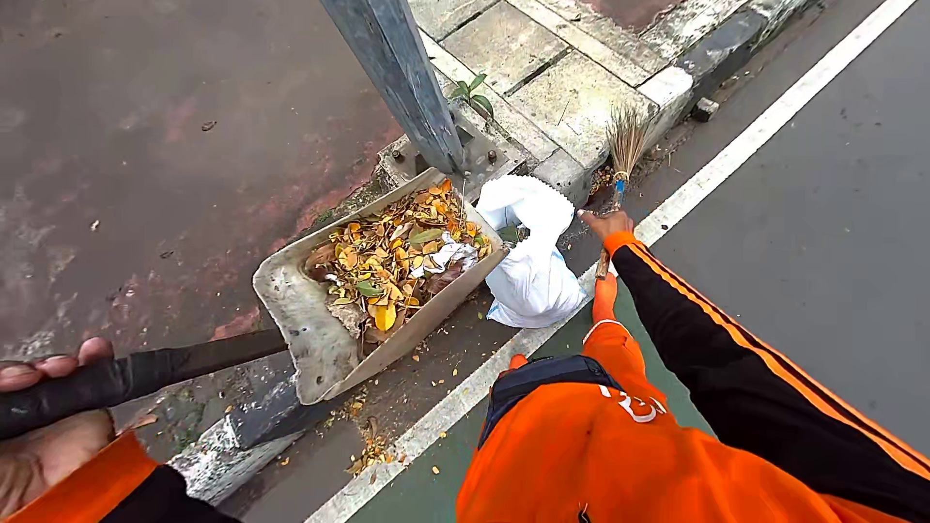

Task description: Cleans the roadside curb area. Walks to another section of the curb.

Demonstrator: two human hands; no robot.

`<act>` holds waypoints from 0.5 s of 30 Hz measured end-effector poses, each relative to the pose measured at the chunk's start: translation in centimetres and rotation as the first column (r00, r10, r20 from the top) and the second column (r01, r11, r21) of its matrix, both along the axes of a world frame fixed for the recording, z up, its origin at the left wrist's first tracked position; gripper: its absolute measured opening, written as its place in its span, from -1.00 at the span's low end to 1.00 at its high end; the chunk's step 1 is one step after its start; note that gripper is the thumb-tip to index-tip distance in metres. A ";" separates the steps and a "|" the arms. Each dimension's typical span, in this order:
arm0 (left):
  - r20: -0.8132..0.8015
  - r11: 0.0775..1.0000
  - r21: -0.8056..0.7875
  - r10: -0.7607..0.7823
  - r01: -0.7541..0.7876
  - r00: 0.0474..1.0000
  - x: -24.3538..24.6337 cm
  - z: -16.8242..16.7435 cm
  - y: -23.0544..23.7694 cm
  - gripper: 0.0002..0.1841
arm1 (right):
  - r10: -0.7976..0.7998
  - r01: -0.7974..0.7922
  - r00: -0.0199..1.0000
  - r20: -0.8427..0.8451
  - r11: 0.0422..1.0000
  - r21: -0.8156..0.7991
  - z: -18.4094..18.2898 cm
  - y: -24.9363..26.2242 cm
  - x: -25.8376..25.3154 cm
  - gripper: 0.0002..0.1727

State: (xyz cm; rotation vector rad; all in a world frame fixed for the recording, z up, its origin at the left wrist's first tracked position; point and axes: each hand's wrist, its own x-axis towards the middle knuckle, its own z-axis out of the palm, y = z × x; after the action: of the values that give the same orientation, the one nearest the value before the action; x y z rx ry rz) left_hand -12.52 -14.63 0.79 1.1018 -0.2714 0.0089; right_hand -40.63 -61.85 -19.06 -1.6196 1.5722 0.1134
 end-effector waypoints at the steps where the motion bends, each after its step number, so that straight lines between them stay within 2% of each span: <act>1: -0.036 0.998 0.019 0.061 -0.060 0.997 -0.6 0.3 -2.5 -0.51 | 0.046 -0.045 0.999 -0.025 0.998 0.042 0.5 -1.1 1.1 -0.17; 2: -0.087 0.984 0.033 0.175 -0.173 0.981 -1.5 0.8 -5.7 -0.49 | 0.087 -0.085 0.995 -0.038 0.995 0.060 -0.7 -2.8 2.0 -0.14; 3: -0.093 0.982 0.074 0.179 -0.172 0.979 -1.8 0.8 -7.7 -0.49 | 0.120 -0.118 0.992 -0.045 0.992 0.047 -3.3 -4.7 2.7 -0.11; 5: -0.034 0.988 0.130 0.091 -0.086 0.995 -0.9 0.0 -9.2 -0.49 | 0.189 -0.191 0.980 -0.065 0.981 -0.022 -10.5 -8.8 4.1 -0.06; 7: -0.024 0.976 0.188 0.117 -0.110 0.993 -1.1 0.3 -12.2 -0.48 | 0.279 -0.280 0.956 -0.088 0.960 0.004 -14.6 -10.9 5.1 -0.16; 10: -0.031 0.954 0.266 0.153 -0.139 0.988 -0.8 0.1 -15.4 -0.47 | 0.391 -0.387 0.916 -0.093 0.920 0.055 -15.3 -12.2 5.6 -0.57; 15: -0.018 0.901 0.423 0.116 -0.098 0.993 0.1 0.4 -21.9 -0.56 | 0.435 -0.435 0.900 0.015 0.899 0.058 -13.0 -13.4 5.8 -0.64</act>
State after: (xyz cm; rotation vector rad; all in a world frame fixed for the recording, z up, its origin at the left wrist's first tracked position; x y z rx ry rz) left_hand -12.40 -36.57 1.22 1.5476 -0.1765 0.0256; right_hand -34.84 -75.25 -32.10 -1.8982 1.1668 0.3938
